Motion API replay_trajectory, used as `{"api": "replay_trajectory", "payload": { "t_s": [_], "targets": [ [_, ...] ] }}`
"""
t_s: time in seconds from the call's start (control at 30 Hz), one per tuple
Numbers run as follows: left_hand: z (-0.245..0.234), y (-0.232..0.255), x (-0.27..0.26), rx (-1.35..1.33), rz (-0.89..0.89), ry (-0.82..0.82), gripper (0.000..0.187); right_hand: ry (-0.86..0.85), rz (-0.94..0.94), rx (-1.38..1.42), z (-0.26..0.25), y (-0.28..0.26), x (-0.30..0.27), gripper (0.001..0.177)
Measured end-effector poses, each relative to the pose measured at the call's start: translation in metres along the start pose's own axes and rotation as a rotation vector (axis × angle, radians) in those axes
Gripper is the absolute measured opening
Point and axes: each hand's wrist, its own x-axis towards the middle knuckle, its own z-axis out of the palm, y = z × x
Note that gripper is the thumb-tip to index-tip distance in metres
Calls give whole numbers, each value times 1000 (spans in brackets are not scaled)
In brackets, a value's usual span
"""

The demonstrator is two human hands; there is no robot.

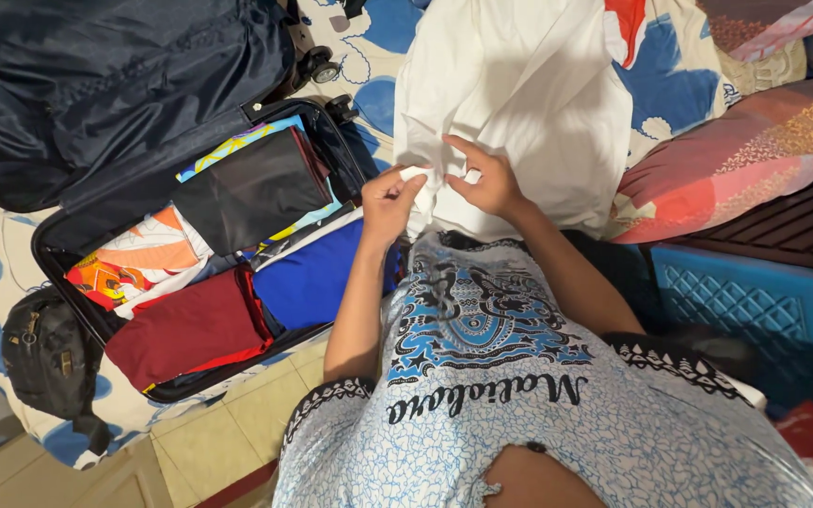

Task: The person folds a red shirt and a white long-sleeved shirt and places them into a suitcase along with other clothes.

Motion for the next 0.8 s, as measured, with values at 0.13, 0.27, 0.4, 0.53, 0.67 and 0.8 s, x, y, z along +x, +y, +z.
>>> {"api": "replay_trajectory", "payload": {
  "t_s": [0.13,0.27,0.4,0.53,0.67,0.8],
  "targets": [
    [12,14,4,-3,-9,-98,47,-36,5,55,-1,-5,-1,70],
    [20,24,10,-24,-103,-67,54,-51,-157,65,-1,13,-3,73],
    [23,22,8,-238,24,-193,30,-63,29,-51,15,32,-12,57],
    [19,24,1,-110,88,-175,35,66,-145,7,9,44,-8,56],
    [14,35,4,136,226,36,24,221,-66,-24,-9,37,8,49],
    [15,58,6,469,377,246,14,277,-183,-20,-26,27,13,50]
  ]
}}
